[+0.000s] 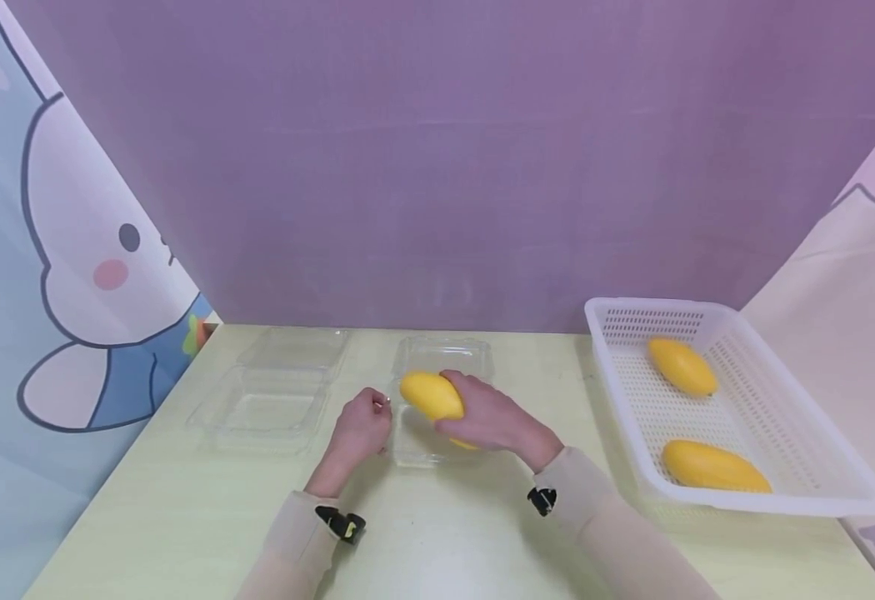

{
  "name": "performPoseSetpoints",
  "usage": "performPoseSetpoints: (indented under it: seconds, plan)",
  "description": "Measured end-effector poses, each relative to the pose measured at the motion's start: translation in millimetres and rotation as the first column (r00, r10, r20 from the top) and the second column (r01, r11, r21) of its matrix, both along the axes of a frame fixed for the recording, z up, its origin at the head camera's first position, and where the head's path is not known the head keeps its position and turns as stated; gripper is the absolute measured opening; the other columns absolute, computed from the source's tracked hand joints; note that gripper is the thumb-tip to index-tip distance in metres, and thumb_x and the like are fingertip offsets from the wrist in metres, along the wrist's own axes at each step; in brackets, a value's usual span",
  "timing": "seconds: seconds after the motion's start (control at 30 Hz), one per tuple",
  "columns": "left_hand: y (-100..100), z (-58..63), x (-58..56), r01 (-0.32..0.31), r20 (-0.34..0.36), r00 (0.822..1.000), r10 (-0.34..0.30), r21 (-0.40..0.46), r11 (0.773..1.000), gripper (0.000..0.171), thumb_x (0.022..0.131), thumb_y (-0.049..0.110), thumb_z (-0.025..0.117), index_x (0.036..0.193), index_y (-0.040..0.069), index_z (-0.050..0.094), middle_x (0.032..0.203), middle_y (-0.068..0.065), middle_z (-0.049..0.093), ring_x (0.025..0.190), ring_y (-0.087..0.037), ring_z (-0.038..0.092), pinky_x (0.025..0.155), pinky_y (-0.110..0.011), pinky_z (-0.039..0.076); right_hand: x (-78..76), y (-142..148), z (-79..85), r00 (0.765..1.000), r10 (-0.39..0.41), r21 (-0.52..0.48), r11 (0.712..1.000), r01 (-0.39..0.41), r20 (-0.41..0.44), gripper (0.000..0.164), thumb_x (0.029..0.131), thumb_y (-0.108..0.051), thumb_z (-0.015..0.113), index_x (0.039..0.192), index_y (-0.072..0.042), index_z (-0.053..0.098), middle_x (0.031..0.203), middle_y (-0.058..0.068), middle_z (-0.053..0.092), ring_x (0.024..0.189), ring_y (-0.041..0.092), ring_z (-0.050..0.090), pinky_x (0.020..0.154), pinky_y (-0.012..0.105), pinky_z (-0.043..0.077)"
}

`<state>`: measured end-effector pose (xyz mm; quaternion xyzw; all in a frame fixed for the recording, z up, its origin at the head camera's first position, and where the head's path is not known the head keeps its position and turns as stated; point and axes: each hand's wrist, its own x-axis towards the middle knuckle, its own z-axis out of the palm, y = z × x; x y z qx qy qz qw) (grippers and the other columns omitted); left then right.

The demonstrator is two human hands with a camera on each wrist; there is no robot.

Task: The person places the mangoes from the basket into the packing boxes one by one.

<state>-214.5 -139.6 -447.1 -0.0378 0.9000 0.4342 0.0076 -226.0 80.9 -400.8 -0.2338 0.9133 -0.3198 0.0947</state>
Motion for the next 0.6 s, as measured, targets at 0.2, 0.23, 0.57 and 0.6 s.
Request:
performPoseSetpoints:
  seconds: [0.2, 0.23, 0.57, 0.6]
  plan:
    - [0, 1.2, 0.6, -0.002, 0.002, 1.0, 0.002, 0.007, 1.0, 0.025, 0.102, 0.012, 0.048, 0.116, -0.006, 0.057, 0.097, -0.016, 0.066, 0.053, -0.017, 0.062, 0.054, -0.031, 0.051, -1.2, -5, -5.1, 0.999, 0.006, 0.09, 0.996, -0.003, -0.033, 0.078, 0.084, -0.038, 0.069, 0.153, -0.013, 0.041, 0.123, 0.007, 0.059, 0.093, 0.02, 0.055, 0.078, 0.043, 0.048]
    - [0, 1.6, 0.8, -0.003, 0.001, 1.0, 0.003, 0.008, 1.0, 0.025, 0.101, 0.012, 0.048, 0.116, -0.006, 0.057, 0.096, -0.015, 0.066, 0.053, -0.017, 0.062, 0.054, -0.031, 0.051, -1.5, -5, -6.1, 0.999, 0.011, 0.099, 0.995, -0.007, -0.038, 0.077, 0.084, -0.037, 0.069, 0.153, -0.013, 0.042, 0.123, 0.007, 0.059, 0.094, 0.02, 0.055, 0.077, 0.043, 0.048]
    - [0, 2.4, 1.1, -0.008, -0.005, 1.0, 0.008, 0.004, 1.0, 0.023, 0.1, 0.011, 0.049, 0.114, -0.006, 0.057, 0.095, -0.015, 0.065, 0.05, -0.017, 0.061, 0.053, -0.031, 0.05, -1.8, -12, -13.4, 0.996, 0.047, 0.211, 0.977, -0.029, -0.079, 0.078, 0.083, -0.038, 0.071, 0.152, -0.017, 0.043, 0.129, 0.012, 0.058, 0.103, 0.026, 0.058, 0.08, 0.049, 0.051]
    - [1, 2.2, 1.0, -0.008, -0.004, 1.0, 0.008, 0.003, 1.0, 0.023, 0.1, 0.011, 0.049, 0.114, -0.006, 0.057, 0.096, -0.015, 0.065, 0.05, -0.017, 0.061, 0.054, -0.031, 0.051, -1.7, -13, -14.0, 0.996, 0.048, 0.22, 0.975, -0.029, -0.079, 0.078, 0.083, -0.038, 0.072, 0.153, -0.017, 0.043, 0.13, 0.013, 0.057, 0.104, 0.027, 0.058, 0.081, 0.05, 0.052]
